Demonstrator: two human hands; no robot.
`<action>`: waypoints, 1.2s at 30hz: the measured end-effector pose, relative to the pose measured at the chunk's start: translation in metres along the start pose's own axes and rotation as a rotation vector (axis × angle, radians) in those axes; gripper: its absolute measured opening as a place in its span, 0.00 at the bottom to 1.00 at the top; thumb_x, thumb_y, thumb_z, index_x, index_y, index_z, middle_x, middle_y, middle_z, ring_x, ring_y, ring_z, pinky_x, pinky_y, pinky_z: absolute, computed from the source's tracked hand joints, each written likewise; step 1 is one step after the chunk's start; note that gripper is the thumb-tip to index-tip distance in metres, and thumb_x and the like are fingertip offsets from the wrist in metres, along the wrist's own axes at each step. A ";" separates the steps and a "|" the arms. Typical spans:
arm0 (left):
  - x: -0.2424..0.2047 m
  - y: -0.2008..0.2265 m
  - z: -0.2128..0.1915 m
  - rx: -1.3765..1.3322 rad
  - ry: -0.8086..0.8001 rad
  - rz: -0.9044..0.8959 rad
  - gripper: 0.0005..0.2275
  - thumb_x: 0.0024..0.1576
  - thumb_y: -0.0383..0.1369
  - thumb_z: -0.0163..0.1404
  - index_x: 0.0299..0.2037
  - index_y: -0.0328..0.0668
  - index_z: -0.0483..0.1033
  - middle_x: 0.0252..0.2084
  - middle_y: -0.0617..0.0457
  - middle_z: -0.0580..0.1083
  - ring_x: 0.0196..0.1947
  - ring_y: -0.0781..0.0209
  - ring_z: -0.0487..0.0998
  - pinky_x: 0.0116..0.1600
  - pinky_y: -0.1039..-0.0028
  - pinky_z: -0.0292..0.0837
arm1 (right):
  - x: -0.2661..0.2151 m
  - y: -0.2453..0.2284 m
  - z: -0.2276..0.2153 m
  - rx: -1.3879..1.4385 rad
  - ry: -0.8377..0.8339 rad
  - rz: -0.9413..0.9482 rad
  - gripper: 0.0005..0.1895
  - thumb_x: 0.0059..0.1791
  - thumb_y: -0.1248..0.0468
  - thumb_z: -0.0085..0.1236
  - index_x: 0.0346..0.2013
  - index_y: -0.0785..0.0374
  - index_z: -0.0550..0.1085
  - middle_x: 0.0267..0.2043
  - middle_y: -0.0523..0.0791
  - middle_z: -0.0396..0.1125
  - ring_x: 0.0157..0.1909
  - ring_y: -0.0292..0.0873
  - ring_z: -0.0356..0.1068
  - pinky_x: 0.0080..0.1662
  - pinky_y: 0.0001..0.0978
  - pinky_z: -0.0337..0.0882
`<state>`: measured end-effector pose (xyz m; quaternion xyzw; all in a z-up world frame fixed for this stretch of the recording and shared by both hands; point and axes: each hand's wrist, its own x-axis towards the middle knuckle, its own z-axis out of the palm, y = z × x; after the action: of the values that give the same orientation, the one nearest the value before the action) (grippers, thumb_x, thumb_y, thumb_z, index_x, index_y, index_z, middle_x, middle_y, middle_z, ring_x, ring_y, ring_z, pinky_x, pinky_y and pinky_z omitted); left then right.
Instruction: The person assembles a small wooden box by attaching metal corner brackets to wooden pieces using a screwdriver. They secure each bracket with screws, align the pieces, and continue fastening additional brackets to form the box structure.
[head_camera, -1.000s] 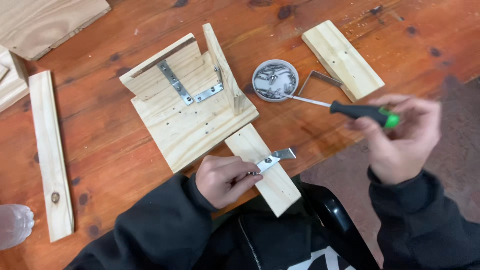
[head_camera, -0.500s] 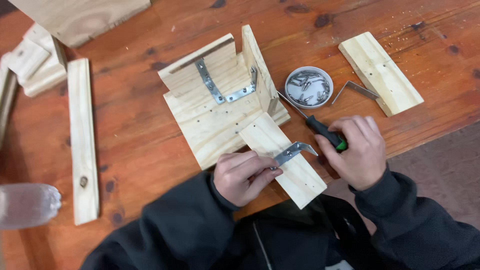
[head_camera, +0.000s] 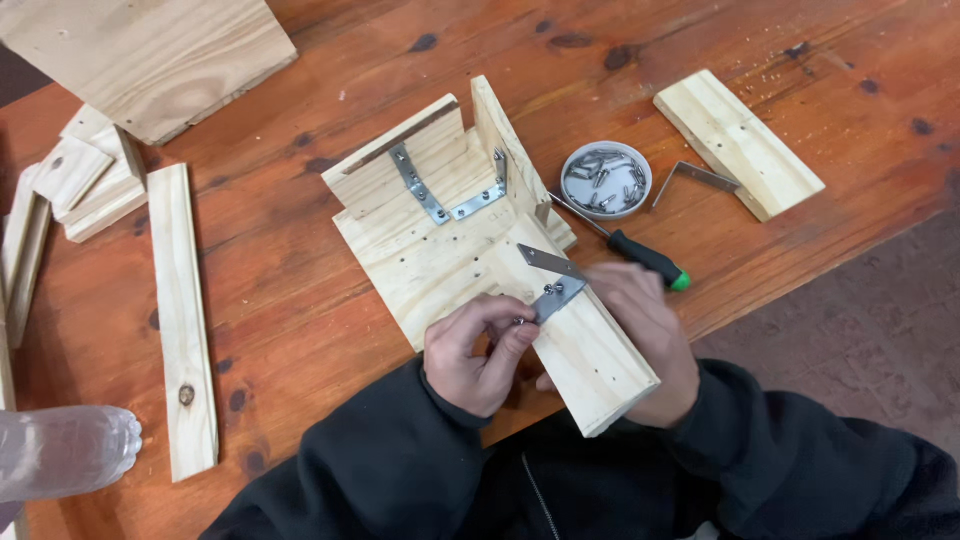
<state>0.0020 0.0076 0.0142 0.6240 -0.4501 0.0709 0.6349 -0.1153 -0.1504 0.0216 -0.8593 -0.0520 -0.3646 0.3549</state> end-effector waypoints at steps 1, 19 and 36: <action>0.000 0.000 0.001 -0.022 0.000 0.006 0.04 0.58 0.30 0.59 0.38 0.38 0.81 0.20 0.52 0.74 0.17 0.57 0.76 0.25 0.73 0.75 | 0.000 -0.003 0.006 0.035 0.047 0.007 0.26 0.44 0.55 0.67 0.46 0.74 0.74 0.50 0.59 0.73 0.55 0.69 0.68 0.58 0.54 0.63; 0.013 -0.041 -0.028 0.486 -0.265 0.442 0.06 0.62 0.30 0.49 0.40 0.38 0.79 0.31 0.47 0.76 0.31 0.47 0.79 0.36 0.64 0.77 | -0.028 0.034 0.009 0.220 0.309 0.434 0.10 0.59 0.69 0.47 0.47 0.79 0.67 0.40 0.63 0.68 0.35 0.61 0.74 0.32 0.56 0.77; 0.010 -0.079 -0.095 1.008 -0.624 0.033 0.23 0.66 0.49 0.36 0.69 0.55 0.65 0.72 0.44 0.62 0.74 0.41 0.58 0.71 0.43 0.53 | -0.030 0.040 -0.010 0.415 0.172 0.592 0.40 0.53 0.67 0.53 0.77 0.61 0.46 0.31 0.48 0.69 0.27 0.36 0.70 0.28 0.23 0.74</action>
<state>0.1052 0.0677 -0.0195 0.8328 -0.5360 0.0990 0.0969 -0.1288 -0.1812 -0.0161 -0.7130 0.1559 -0.2989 0.6148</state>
